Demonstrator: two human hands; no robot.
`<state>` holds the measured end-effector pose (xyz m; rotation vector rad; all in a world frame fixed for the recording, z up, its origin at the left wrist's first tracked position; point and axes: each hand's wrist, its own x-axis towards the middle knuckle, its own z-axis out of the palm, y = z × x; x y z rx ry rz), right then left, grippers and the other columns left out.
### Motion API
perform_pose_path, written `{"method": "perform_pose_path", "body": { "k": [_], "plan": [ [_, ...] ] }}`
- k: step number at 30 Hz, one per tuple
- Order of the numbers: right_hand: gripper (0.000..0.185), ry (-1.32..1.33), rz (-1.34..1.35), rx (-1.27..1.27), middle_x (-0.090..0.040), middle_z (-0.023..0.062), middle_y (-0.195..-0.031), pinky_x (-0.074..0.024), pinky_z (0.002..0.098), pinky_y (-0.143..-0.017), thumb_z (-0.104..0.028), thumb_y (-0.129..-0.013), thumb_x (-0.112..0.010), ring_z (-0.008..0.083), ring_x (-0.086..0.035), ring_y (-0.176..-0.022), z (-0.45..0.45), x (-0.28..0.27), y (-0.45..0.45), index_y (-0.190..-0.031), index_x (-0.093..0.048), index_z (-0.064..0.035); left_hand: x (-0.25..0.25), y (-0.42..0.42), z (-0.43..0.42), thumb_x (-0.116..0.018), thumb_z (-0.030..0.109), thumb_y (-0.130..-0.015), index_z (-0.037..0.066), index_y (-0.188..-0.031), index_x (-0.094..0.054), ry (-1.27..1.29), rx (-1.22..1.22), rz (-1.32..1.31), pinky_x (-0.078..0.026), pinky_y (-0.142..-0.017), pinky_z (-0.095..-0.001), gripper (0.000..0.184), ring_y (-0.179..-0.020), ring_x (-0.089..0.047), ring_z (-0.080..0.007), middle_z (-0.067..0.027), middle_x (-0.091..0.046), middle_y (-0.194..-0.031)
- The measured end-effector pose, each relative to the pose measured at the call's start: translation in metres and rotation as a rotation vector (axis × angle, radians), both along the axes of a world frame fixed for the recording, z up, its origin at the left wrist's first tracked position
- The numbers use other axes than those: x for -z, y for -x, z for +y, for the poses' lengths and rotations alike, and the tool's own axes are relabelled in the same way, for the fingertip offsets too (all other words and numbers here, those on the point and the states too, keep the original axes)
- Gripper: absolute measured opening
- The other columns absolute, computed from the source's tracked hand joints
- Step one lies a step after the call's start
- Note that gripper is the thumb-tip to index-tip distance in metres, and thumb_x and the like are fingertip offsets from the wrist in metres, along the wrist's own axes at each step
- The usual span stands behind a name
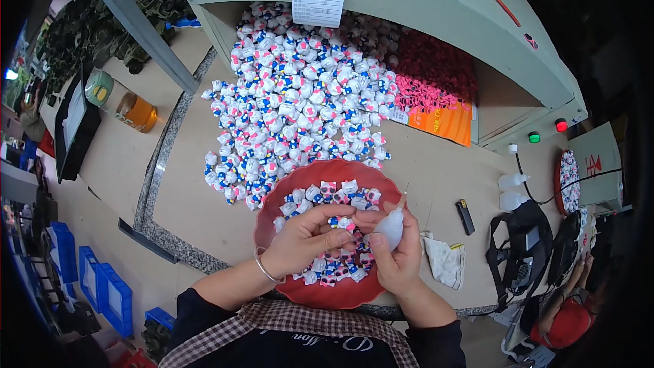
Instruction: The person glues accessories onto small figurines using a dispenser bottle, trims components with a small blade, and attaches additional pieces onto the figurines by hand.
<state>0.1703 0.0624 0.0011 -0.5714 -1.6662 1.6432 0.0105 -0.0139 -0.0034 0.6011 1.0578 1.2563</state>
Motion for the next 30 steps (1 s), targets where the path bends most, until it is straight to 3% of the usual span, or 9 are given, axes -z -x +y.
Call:
{"method": "perform_pose_path", "body": {
  "k": [1, 4, 6, 9, 13, 16, 20, 21, 30],
  "plan": [
    [0.041, 0.011, -0.004, -0.004, -0.052, 0.0202, -0.11, -0.0433, 0.0344, -0.089, -0.001, -0.087, -0.044, 0.0247, -0.056, -0.101, 0.0, 0.0, 0.0, -0.125, -0.028, 0.0023, -0.004, 0.003, 0.0, -0.055, 0.01, -0.086, 0.003, -0.118, -0.048, 0.057, 0.067, 0.141, -0.05, -0.071, -0.0218, 0.033, -0.081, -0.061, -0.011, -0.0072, -0.062, -0.095],
    [0.044, -0.015, -0.03, 0.014, -0.054, 0.0199, -0.109, -0.0456, 0.0309, -0.084, 0.0, -0.086, -0.049, 0.0232, -0.057, -0.099, 0.005, 0.001, -0.003, -0.126, -0.031, 0.0023, -0.001, 0.0, 0.003, -0.054, 0.01, -0.087, 0.003, -0.118, -0.048, -0.023, 0.015, 0.071, -0.05, -0.075, -0.023, 0.032, -0.085, -0.06, -0.0116, -0.0075, -0.06, -0.103],
    [0.045, -0.112, -0.061, 0.069, -0.054, 0.0196, -0.107, -0.0471, 0.0295, -0.081, 0.0, -0.085, -0.05, 0.0217, -0.059, -0.095, 0.009, 0.005, -0.007, -0.127, -0.032, 0.002, 0.005, 0.0, 0.003, -0.052, 0.009, -0.088, 0.003, -0.118, -0.048, -0.019, -0.023, -0.146, -0.05, -0.078, -0.0235, 0.031, -0.089, -0.059, -0.013, -0.0075, -0.058, -0.108],
    [0.037, 0.169, -0.006, 0.158, -0.057, 0.0194, -0.098, -0.0499, 0.0247, -0.066, -0.006, -0.088, -0.048, 0.0171, -0.061, -0.075, 0.01, -0.011, -0.012, -0.12, -0.034, 0.002, -0.004, 0.002, 0.005, -0.05, 0.006, -0.088, 0.003, -0.117, -0.049, 0.026, -0.064, -0.26, -0.05, -0.081, -0.0263, 0.029, -0.093, -0.059, -0.0159, -0.0104, -0.056, -0.112],
    [0.026, 0.227, 0.053, 0.189, -0.058, 0.0183, -0.077, -0.0446, 0.0222, -0.046, -0.02, -0.089, -0.047, 0.0124, -0.053, -0.05, 0.022, -0.024, -0.042, -0.1, -0.034, -0.0006, 0.002, 0.005, 0.006, -0.048, 0.004, -0.088, 0.005, -0.121, -0.047, 0.022, -0.067, -0.18, -0.05, -0.083, -0.0295, 0.032, -0.102, -0.056, -0.0214, -0.0124, -0.053, -0.117],
    [0.027, 0.255, 0.057, 0.082, -0.058, 0.0175, -0.076, -0.046, 0.0236, -0.046, -0.02, -0.089, -0.047, 0.0141, -0.055, -0.053, 0.019, -0.038, -0.05, -0.101, -0.034, 0.0004, 0.005, 0.004, 0.005, -0.047, 0.003, -0.088, 0.006, -0.125, -0.043, -0.009, -0.11, -0.367, -0.05, -0.082, -0.0295, 0.037, -0.1, -0.057, -0.0215, -0.0106, -0.054, -0.115],
    [0.026, 0.336, 0.075, 0.021, -0.056, 0.0167, -0.084, -0.0491, 0.0246, -0.05, -0.004, -0.082, -0.055, 0.0152, -0.059, -0.062, 0.01, -0.014, -0.031, -0.1, -0.036, -0.0003, 0.005, 0.005, 0.004, -0.046, 0.003, -0.089, 0.007, -0.126, -0.043, -0.006, -0.12, -0.447, -0.049, -0.083, -0.0282, 0.037, -0.1, -0.057, -0.0202, -0.0092, -0.054, -0.113],
    [0.03, 0.342, 0.126, 0.06, -0.052, 0.0161, -0.094, -0.0503, 0.0246, -0.052, 0.002, -0.079, -0.056, 0.0147, -0.058, -0.065, 0.01, -0.009, -0.026, -0.102, -0.037, 0.0006, 0.005, 0.004, 0.004, -0.046, 0.003, -0.089, 0.007, -0.126, -0.043, -0.013, -0.139, -0.461, -0.049, -0.084, -0.028, 0.037, -0.101, -0.057, -0.0201, -0.009, -0.054, -0.113],
    [0.025, -0.183, 0.122, 0.293, -0.038, 0.0132, -0.097, -0.0514, 0.0226, -0.05, -0.009, -0.085, -0.052, 0.0157, -0.056, -0.064, 0.002, 0.011, -0.018, -0.102, -0.038, 0.0035, 0.009, 0.006, 0.004, -0.048, 0.005, -0.088, 0.009, -0.12, -0.048, 0.019, -0.177, -0.501, -0.049, -0.082, -0.0276, 0.032, -0.105, -0.055, -0.0213, -0.0116, -0.052, -0.116]
  ]
}}
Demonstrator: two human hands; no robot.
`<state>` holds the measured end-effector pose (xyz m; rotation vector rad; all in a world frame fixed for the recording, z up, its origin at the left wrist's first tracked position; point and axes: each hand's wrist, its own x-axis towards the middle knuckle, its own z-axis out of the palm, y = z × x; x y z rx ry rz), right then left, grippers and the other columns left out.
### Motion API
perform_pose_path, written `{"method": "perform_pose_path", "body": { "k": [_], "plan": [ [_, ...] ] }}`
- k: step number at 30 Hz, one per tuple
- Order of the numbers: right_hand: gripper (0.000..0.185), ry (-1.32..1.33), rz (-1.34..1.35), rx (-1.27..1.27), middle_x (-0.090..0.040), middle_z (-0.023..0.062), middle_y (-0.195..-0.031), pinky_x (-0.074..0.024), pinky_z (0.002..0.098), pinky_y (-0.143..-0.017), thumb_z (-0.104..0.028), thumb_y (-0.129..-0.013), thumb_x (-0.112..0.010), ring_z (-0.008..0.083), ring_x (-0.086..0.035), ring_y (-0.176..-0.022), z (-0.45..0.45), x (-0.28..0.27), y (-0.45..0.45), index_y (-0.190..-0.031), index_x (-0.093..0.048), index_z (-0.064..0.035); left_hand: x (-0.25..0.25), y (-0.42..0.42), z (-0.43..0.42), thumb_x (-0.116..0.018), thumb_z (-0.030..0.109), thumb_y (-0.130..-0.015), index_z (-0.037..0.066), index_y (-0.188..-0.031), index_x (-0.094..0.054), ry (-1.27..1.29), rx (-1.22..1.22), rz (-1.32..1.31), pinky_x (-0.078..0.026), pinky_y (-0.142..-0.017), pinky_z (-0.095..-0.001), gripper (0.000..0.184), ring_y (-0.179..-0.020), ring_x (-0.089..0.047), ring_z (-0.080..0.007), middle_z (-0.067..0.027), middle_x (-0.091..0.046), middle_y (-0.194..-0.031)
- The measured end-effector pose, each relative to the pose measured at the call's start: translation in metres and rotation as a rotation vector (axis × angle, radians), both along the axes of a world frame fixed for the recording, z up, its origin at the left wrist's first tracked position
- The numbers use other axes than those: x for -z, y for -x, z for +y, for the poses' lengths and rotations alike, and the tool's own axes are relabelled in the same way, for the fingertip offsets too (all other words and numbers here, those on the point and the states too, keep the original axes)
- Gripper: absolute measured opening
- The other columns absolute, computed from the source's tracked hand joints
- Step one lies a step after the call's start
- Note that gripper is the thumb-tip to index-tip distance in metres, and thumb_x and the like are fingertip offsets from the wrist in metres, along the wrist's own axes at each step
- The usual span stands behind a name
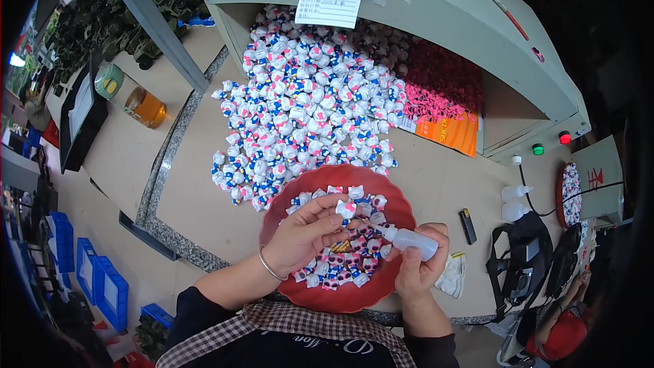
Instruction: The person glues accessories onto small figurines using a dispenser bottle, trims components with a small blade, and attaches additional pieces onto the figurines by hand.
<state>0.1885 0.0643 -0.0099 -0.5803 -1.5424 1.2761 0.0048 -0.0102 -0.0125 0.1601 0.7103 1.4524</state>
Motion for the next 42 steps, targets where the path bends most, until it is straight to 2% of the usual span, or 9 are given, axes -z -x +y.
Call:
{"method": "perform_pose_path", "body": {
  "k": [3, 6, 11, 23, 26, 29, 35, 38, 42],
  "plan": [
    [0.027, -0.069, -0.118, 0.042, -0.036, 0.0114, -0.096, -0.0451, 0.023, -0.046, -0.018, -0.087, -0.049, 0.0151, -0.055, -0.054, -0.001, 0.0, 0.002, -0.101, -0.037, 0.0017, 0.005, 0.002, -0.001, -0.049, 0.006, -0.088, 0.009, -0.12, -0.047, 0.005, -0.002, 0.009, -0.048, -0.085, -0.0285, 0.033, -0.106, -0.054, -0.0233, -0.0072, -0.056, -0.108],
    [0.026, -0.106, -0.141, 0.048, -0.036, 0.0121, -0.095, -0.0452, 0.0229, -0.045, -0.017, -0.087, -0.048, 0.0149, -0.054, -0.052, 0.001, 0.005, 0.002, -0.1, -0.037, 0.002, 0.005, 0.003, -0.001, -0.051, 0.005, -0.087, 0.009, -0.12, -0.047, 0.014, -0.004, 0.011, -0.048, -0.084, -0.0275, 0.033, -0.106, -0.055, -0.0221, -0.0052, -0.058, -0.103],
    [0.026, -0.099, -0.163, 0.024, -0.038, 0.0145, -0.095, -0.0509, 0.0223, -0.047, -0.012, -0.085, -0.052, 0.0142, -0.056, -0.062, 0.003, 0.008, -0.002, -0.1, -0.039, 0.0049, 0.0, 0.002, 0.001, -0.051, 0.005, -0.087, 0.009, -0.121, -0.047, 0.045, -0.018, 0.024, -0.049, -0.083, -0.0261, 0.034, -0.104, -0.056, -0.021, -0.0033, -0.058, -0.098],
    [0.028, -0.096, -0.096, 0.049, -0.039, 0.0148, -0.093, -0.0508, 0.0225, -0.048, -0.013, -0.085, -0.053, 0.0143, -0.055, -0.061, 0.001, 0.009, 0.006, -0.101, -0.039, 0.0047, 0.003, 0.001, 0.0, -0.051, 0.005, -0.087, 0.008, -0.118, -0.048, 0.034, 0.006, 0.007, -0.049, -0.083, -0.0255, 0.031, -0.104, -0.056, -0.0199, -0.0052, -0.057, -0.103],
    [0.028, -0.125, -0.126, 0.038, -0.039, 0.0148, -0.093, -0.0503, 0.0222, -0.048, -0.014, -0.085, -0.053, 0.014, -0.055, -0.061, 0.001, 0.011, 0.005, -0.101, -0.04, 0.0047, 0.0, 0.0, 0.0, -0.048, 0.003, -0.087, 0.007, -0.118, -0.049, 0.02, -0.004, 0.005, -0.051, -0.08, -0.0268, 0.031, -0.103, -0.056, -0.0246, -0.0163, -0.051, -0.118],
    [0.027, -0.116, -0.113, 0.039, -0.04, 0.0147, -0.093, -0.0499, 0.022, -0.047, -0.014, -0.084, -0.053, 0.0139, -0.055, -0.061, 0.001, 0.012, 0.007, -0.1, -0.04, 0.0046, 0.001, 0.002, 0.0, -0.049, 0.003, -0.087, 0.007, -0.118, -0.049, 0.02, -0.001, -0.011, -0.051, -0.08, -0.0267, 0.031, -0.103, -0.056, -0.0249, -0.0165, -0.051, -0.118],
    [0.026, -0.099, -0.089, 0.032, -0.04, 0.0145, -0.092, -0.0498, 0.0219, -0.047, -0.012, -0.084, -0.053, 0.014, -0.055, -0.059, 0.001, 0.01, 0.008, -0.1, -0.041, 0.0044, -0.003, 0.002, 0.002, -0.049, 0.002, -0.087, 0.007, -0.118, -0.049, 0.028, -0.002, -0.012, -0.051, -0.08, -0.0259, 0.031, -0.101, -0.056, -0.0193, -0.0158, -0.052, -0.118],
    [0.026, -0.118, -0.103, 0.03, -0.04, 0.0144, -0.091, -0.0497, 0.0219, -0.046, -0.01, -0.083, -0.054, 0.0141, -0.055, -0.058, 0.0, 0.01, 0.007, -0.1, -0.041, 0.0043, 0.004, 0.002, 0.0, -0.052, 0.006, -0.087, 0.008, -0.117, -0.049, 0.038, 0.001, 0.005, -0.048, -0.084, -0.0256, 0.031, -0.103, -0.056, -0.0188, -0.004, -0.058, -0.101],
    [0.025, -0.137, -0.142, 0.03, -0.04, 0.0145, -0.091, -0.0489, 0.0223, -0.05, -0.01, -0.082, -0.054, 0.0146, -0.054, -0.062, 0.0, 0.008, 0.004, -0.1, -0.042, 0.0039, 0.004, 0.002, -0.001, -0.053, 0.004, -0.086, 0.009, -0.116, -0.05, 0.054, -0.028, 0.054, -0.048, -0.083, -0.0245, 0.031, -0.102, -0.056, -0.0174, -0.0015, -0.057, -0.097]
  ]
}}
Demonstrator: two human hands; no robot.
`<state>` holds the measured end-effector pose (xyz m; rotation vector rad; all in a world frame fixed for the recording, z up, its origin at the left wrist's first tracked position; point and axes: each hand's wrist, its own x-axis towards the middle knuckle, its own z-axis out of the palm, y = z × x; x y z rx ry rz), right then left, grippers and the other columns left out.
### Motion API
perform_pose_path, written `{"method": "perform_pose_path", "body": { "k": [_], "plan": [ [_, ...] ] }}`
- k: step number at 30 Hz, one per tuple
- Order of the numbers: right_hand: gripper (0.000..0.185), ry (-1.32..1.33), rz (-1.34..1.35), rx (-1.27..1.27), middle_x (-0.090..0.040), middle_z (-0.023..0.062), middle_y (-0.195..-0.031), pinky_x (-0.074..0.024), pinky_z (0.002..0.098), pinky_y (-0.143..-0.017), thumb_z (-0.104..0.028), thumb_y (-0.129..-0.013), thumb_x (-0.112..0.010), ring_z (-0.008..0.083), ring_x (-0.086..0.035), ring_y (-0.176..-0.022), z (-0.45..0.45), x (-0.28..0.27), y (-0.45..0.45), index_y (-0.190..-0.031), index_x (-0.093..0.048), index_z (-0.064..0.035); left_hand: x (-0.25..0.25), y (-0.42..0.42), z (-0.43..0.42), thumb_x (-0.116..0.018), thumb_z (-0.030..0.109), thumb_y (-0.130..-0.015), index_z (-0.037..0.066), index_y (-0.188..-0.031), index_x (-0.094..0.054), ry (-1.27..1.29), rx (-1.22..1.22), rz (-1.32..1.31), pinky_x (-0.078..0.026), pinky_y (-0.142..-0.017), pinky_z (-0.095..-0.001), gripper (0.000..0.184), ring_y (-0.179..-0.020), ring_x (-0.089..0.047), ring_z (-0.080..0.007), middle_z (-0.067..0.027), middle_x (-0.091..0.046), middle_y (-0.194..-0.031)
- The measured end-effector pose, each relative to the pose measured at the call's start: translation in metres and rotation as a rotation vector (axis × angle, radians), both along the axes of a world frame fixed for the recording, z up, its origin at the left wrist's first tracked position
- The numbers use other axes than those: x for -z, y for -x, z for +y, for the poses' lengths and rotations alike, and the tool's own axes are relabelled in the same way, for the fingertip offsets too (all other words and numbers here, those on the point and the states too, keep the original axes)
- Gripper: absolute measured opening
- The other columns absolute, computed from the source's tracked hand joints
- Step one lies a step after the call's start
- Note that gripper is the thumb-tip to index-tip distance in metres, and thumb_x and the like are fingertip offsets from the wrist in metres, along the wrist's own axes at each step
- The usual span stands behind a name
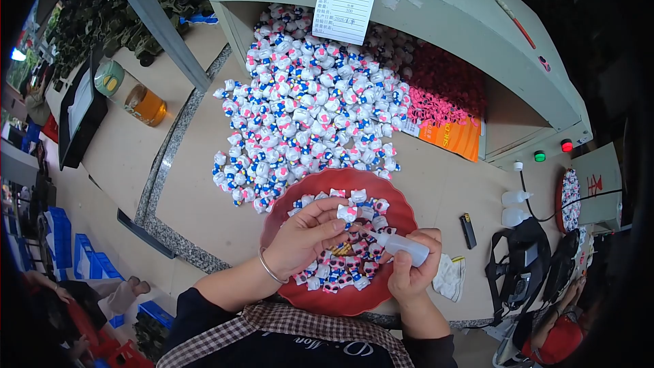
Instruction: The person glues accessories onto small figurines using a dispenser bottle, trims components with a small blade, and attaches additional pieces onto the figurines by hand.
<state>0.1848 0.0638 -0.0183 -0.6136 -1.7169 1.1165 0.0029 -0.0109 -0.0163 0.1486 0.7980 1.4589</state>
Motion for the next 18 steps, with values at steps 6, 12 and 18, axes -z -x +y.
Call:
{"method": "perform_pose_path", "body": {
  "k": [6, 12, 18],
  "plan": [
    [0.027, -0.009, -0.054, 0.09, -0.041, 0.0145, -0.091, -0.047, 0.0232, -0.055, -0.013, -0.082, -0.055, 0.0158, -0.049, -0.072, -0.0004, 0.0002, -0.0036, -0.099, -0.042, 0.0032, -0.0041, -0.0009, 0.0008, -0.054, 0.003, -0.085, 0.009, -0.117, -0.049, -0.005, -0.005, 0.042, -0.049, -0.081, -0.0238, 0.033, -0.1, -0.057, -0.0181, -0.002, -0.058, -0.098],
    [0.027, 0.062, 0.042, 0.053, -0.041, 0.0145, -0.091, -0.0472, 0.023, -0.053, -0.016, -0.084, -0.054, 0.015, -0.05, -0.069, -0.003, -0.0053, -0.0004, -0.099, -0.041, 0.0028, -0.0046, -0.0033, -0.0011, -0.052, 0.002, -0.086, 0.008, -0.12, -0.046, 0.003, 0.011, 0.204, -0.05, -0.077, -0.023, 0.035, -0.098, -0.059, -0.0196, -0.0058, -0.058, -0.1],
    [0.029, 0.052, 0.04, 0.011, -0.04, 0.0149, -0.093, -0.0483, 0.0222, -0.048, -0.015, -0.085, -0.053, 0.0136, -0.054, -0.064, -0.0021, -0.0023, 0.0021, -0.101, -0.039, 0.0037, -0.0049, -0.0054, -0.0014, -0.052, 0.002, -0.086, 0.007, -0.119, -0.046, -0.039, 0.036, 0.284, -0.05, -0.074, -0.0228, 0.034, -0.095, -0.06, -0.0188, -0.0076, -0.057, -0.102]
  ]
}}
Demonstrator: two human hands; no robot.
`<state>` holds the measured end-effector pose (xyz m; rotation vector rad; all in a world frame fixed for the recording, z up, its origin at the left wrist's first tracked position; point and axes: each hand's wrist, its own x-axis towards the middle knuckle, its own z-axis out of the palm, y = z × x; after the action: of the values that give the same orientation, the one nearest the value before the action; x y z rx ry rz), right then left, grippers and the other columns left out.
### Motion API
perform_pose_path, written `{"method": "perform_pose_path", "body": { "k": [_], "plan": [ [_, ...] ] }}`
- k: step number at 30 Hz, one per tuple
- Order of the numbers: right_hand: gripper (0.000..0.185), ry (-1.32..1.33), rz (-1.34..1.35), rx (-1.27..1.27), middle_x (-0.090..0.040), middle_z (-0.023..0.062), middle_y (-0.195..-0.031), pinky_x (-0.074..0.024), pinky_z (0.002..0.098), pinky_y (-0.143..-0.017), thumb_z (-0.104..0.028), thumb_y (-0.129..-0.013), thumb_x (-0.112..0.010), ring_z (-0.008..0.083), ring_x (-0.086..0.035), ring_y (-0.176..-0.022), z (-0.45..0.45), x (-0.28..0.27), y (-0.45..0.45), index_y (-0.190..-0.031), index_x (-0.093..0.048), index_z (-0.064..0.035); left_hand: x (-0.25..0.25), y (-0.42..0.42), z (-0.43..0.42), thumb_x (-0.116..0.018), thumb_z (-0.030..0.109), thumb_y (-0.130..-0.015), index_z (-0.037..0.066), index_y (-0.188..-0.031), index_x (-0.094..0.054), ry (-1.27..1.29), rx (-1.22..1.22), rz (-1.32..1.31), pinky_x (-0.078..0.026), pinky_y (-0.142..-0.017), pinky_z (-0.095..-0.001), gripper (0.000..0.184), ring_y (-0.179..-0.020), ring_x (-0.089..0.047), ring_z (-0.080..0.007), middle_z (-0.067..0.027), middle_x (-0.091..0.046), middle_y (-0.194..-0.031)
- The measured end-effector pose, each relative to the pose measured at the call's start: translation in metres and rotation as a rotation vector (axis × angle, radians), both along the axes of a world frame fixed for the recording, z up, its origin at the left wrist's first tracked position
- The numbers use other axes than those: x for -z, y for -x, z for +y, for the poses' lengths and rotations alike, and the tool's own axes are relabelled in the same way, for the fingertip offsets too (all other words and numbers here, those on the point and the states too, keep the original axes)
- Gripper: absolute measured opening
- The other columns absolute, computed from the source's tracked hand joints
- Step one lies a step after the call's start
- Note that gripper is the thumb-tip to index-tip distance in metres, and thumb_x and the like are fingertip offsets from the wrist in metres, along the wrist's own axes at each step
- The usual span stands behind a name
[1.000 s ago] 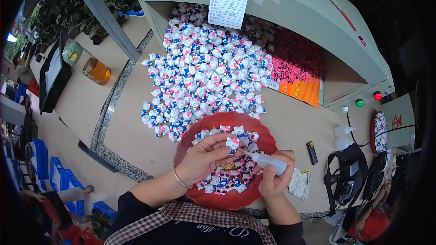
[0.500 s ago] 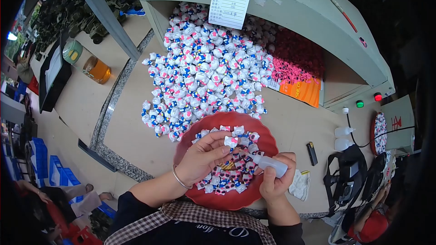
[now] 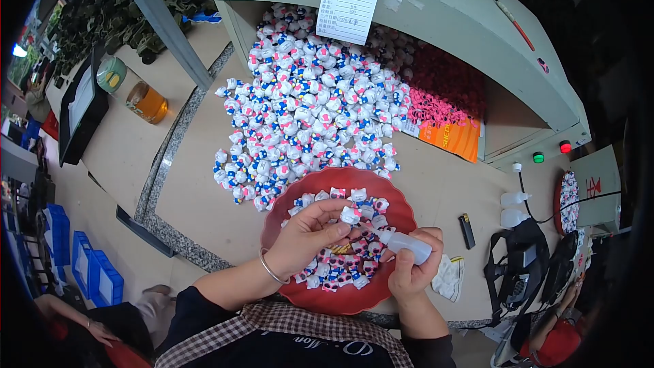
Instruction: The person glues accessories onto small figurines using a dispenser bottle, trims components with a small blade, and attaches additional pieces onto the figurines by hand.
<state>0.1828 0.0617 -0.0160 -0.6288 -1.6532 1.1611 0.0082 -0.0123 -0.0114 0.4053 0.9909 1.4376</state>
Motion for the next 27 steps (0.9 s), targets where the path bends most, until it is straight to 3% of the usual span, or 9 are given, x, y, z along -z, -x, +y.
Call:
{"method": "perform_pose_path", "body": {
  "k": [9, 23, 27],
  "plan": [
    [0.028, -0.084, -0.064, 0.013, -0.041, 0.0143, -0.091, -0.0472, 0.0222, -0.05, -0.014, -0.084, -0.054, 0.0139, -0.053, -0.062, 0.002, 0.0063, 0.0001, -0.101, -0.04, 0.0033, -0.002, -0.0005, 0.0004, -0.053, 0.002, -0.085, 0.008, -0.118, -0.049, -0.029, 0.013, 0.008, -0.049, -0.071, -0.0226, 0.034, -0.095, -0.06, -0.0188, -0.0069, -0.058, -0.101],
    [0.027, -0.007, -0.014, 0.0, -0.041, 0.0139, -0.089, -0.0464, 0.0218, -0.049, -0.014, -0.083, -0.055, 0.0134, -0.054, -0.062, -0.0019, -0.0004, 0.0019, -0.099, -0.041, 0.0038, -0.0057, -0.0032, 0.0014, -0.055, 0.0, -0.083, 0.005, -0.116, -0.05, -0.027, -0.064, 0.08, -0.049, -0.07, -0.0228, 0.033, -0.092, -0.06, -0.0163, -0.0057, -0.058, -0.098],
    [0.027, -0.096, -0.052, 0.023, -0.042, 0.0135, -0.09, -0.0464, 0.0217, -0.05, -0.014, -0.083, -0.055, 0.0137, -0.053, -0.061, 0.0007, 0.0029, -0.0031, -0.099, -0.042, 0.0036, 0.0022, 0.0, -0.0016, -0.054, 0.001, -0.085, 0.003, -0.12, -0.045, -0.061, -0.026, 0.155, -0.048, -0.08, -0.0243, 0.036, -0.098, -0.058, -0.0183, -0.0078, -0.058, -0.104]
  ]
}}
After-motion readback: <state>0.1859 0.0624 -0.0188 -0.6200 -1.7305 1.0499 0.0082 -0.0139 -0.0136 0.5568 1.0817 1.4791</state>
